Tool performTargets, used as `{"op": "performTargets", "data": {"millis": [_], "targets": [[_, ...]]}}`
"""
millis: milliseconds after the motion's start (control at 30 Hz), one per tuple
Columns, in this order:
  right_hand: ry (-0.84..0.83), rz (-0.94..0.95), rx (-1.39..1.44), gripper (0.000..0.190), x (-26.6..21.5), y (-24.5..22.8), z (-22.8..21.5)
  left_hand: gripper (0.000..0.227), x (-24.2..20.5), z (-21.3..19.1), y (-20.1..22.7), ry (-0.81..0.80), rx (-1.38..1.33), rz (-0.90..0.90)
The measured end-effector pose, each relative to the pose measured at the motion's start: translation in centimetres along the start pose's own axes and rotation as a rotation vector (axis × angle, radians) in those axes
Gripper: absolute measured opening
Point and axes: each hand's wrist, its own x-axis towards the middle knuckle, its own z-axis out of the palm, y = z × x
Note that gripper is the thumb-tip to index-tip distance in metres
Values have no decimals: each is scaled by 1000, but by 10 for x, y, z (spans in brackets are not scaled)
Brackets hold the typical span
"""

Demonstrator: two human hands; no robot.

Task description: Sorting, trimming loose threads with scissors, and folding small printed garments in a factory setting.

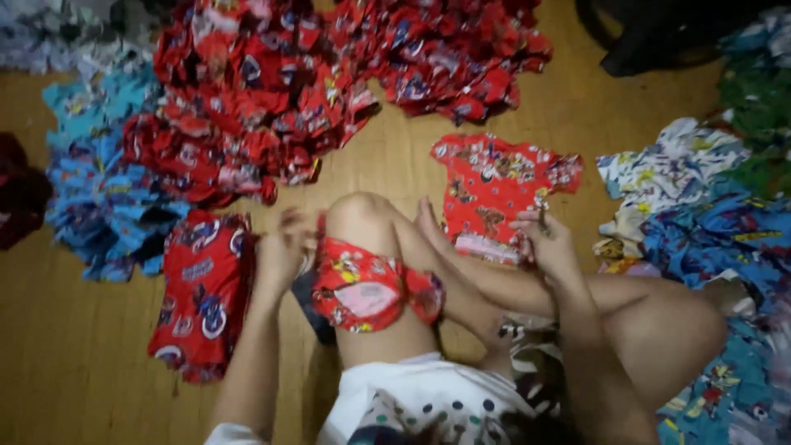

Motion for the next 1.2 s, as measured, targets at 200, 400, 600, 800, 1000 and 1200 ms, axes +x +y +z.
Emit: {"op": "performTargets", "data": {"millis": [200, 400, 600, 800, 1000, 1200], "targets": [[-153, -173, -240, 17, -82, -68, 77, 47, -35, 6, 18, -173, -437, -28], [-698, -547, -288, 48, -161, -84, 126, 11, -75, -14, 26, 34, -156, 391], [-921, -621, -785, 43, -144, -103, 142, 22, -103, -40, 20, -414, -139, 419], [-880, -639, -424, 16, -109, -138, 109, 25, -103, -46, 57, -544, 213, 541], [-715, -585, -226, 14, -112, -175, 77, 23, -100, -20, 109, -557, -600, 563], [-350, -352, -628, 73, -141, -199, 69, 22, -102, 15, 109, -463, -957, 268]]}}
